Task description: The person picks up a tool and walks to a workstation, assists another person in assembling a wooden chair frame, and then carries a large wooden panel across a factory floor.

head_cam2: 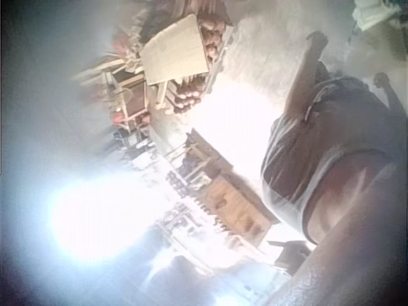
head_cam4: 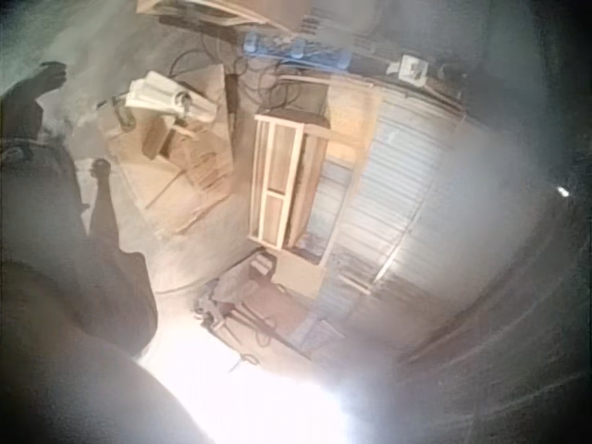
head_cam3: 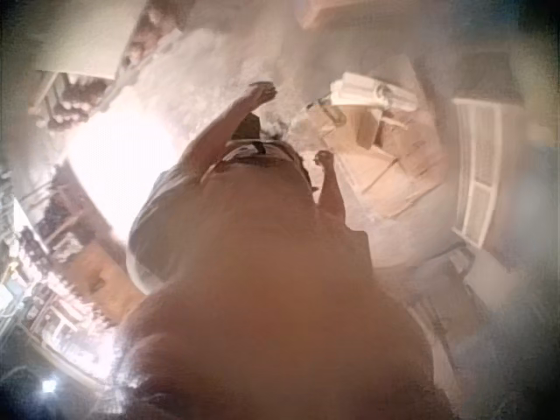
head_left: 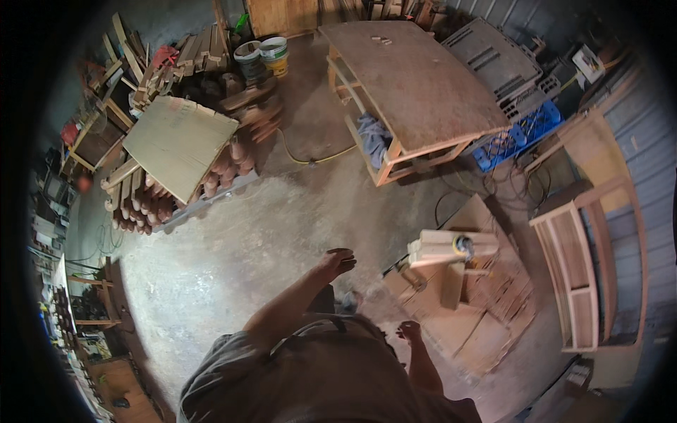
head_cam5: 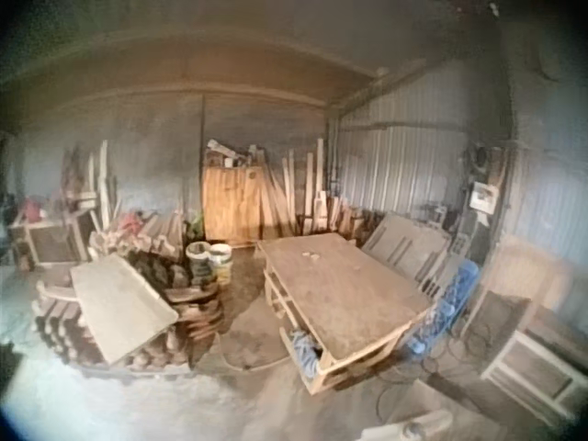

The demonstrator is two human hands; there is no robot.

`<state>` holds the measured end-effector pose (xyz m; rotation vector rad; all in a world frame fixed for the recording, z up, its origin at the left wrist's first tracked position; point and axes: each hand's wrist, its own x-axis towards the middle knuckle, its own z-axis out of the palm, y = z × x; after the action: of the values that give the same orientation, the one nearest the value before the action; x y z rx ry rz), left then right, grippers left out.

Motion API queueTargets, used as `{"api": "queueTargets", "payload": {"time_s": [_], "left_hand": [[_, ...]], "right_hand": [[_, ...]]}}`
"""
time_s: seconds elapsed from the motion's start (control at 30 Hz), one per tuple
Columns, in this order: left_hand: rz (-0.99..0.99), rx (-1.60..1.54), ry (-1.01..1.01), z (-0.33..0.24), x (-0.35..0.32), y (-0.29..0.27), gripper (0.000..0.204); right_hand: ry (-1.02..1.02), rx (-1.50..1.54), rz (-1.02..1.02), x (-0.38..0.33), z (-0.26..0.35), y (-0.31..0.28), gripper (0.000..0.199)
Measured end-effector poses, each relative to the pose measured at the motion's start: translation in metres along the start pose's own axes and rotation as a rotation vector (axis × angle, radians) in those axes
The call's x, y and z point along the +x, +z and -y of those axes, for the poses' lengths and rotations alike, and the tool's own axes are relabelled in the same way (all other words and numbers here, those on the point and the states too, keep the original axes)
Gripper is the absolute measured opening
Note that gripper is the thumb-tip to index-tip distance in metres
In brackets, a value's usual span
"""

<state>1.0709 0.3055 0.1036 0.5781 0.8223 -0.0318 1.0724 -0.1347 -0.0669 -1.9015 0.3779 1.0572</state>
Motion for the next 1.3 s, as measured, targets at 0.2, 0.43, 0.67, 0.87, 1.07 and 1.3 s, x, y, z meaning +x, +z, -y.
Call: {"api": "queueTargets", "payload": {"time_s": [0.2, 0.43, 0.67, 0.87, 1.07, 1.3], "left_hand": [[0.04, -0.023, -0.085, -0.081, 0.194, 0.12, 0.03], [0.023, 0.052, -0.104, -0.173, 0.352, 0.212, 0.026], [-0.033, -0.052, -0.205, -0.214, 0.412, 0.273, 0.031], [-0.411, 0.044, -0.316, -0.243, 0.421, 0.307, 0.049], [-0.339, -0.03, -0.222, -0.247, 0.41, 0.282, 0.057], [-0.615, 0.193, -0.037, -0.34, 0.325, 0.17, 0.06]], "right_hand": [[-0.249, 0.124, -0.066, 0.07, 0.276, -0.013, 0.034], [0.014, 0.464, -0.113, 0.13, 0.4, -0.029, 0.032], [-0.236, 0.611, 0.024, 0.296, 0.548, -0.137, 0.032], [-0.338, 0.886, 0.103, 0.415, 0.754, -0.203, 0.041], [-0.806, 0.084, -0.056, 0.488, 0.782, -0.278, 0.045], [-0.039, 1.015, -0.003, 0.432, 0.79, -0.2, 0.036]]}}
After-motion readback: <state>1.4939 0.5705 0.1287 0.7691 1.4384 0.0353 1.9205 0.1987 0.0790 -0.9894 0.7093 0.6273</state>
